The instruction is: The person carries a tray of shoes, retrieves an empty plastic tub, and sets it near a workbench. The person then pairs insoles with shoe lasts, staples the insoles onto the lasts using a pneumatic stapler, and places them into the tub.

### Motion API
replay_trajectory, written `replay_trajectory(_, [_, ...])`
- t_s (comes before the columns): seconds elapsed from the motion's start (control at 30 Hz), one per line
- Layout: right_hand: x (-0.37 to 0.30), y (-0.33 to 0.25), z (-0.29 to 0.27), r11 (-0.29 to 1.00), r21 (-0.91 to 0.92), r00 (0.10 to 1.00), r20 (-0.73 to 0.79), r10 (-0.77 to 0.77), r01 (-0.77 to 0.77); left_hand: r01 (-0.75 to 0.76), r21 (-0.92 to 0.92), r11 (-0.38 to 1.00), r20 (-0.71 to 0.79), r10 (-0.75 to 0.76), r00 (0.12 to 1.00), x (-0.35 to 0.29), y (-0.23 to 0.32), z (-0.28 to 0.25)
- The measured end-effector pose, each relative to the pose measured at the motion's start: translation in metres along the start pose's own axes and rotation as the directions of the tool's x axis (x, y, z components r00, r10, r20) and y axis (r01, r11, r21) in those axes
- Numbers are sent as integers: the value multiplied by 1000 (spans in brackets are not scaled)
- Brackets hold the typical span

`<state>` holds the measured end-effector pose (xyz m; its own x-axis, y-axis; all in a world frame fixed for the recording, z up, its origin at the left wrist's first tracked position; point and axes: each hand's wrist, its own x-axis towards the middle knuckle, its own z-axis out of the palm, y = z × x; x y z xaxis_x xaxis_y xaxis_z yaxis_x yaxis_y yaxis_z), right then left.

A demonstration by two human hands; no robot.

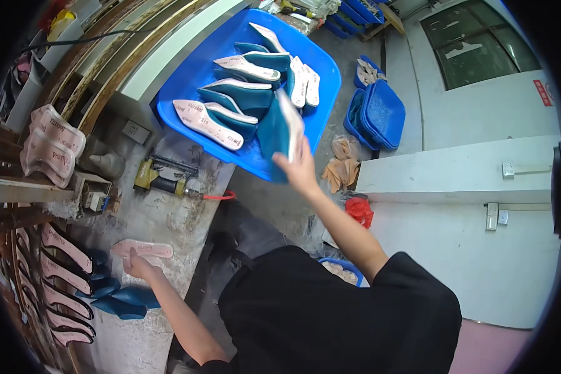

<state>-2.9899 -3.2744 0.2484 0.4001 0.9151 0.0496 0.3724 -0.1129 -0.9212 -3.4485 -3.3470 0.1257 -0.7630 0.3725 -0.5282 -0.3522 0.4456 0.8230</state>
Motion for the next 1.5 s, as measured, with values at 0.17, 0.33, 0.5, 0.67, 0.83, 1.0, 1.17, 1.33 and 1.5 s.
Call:
replay_trajectory(0.17, [44, 85, 50, 854, -521, 993, -107, -46, -17, -2, 655, 755, -304, 266, 915, 67, -79, -9])
replay_trajectory(0.33, [-2, 45, 69, 931, -364, 992, -101, -75, 33, -228, 168, 959, -138, 252, 958, 79, -83, -66])
replay_trajectory(0.5, [-150, -137, 151, 948, -46, 433, 896, -100, 315, -45, -199, 979, 321, 109, 941, -87, 21, -77])
replay_trajectory(0.67, [-213, -113, 189, 944, -162, 185, 958, 220, -287, -384, 79, 920, -160, 392, 906, -71, 26, -150])
replay_trajectory(0.83, [-211, -117, 180, 959, -198, 239, 940, 245, -204, -107, 711, 695, -244, 387, 889, -2, -47, -264])
replay_trajectory(1.0, [-220, -153, 192, 921, -230, 76, 961, 266, -315, 50, -316, 948, 206, 17, 978, -55, -33, -246])
replay_trajectory(1.17, [-245, -178, 194, 848, -142, -68, 990, 125, -510, 198, -665, 720, 421, 143, 896, -158, 22, -192])
replay_trajectory(1.33, [-235, -198, 155, 830, -67, -42, 998, 52, -553, -68, -537, 841, 462, 361, 810, -174, 78, -200])
replay_trajectory(1.5, [-245, -198, 129, 930, 180, 52, 984, -173, -321, 247, -748, 617, 467, 225, 855, -192, 175, -183])
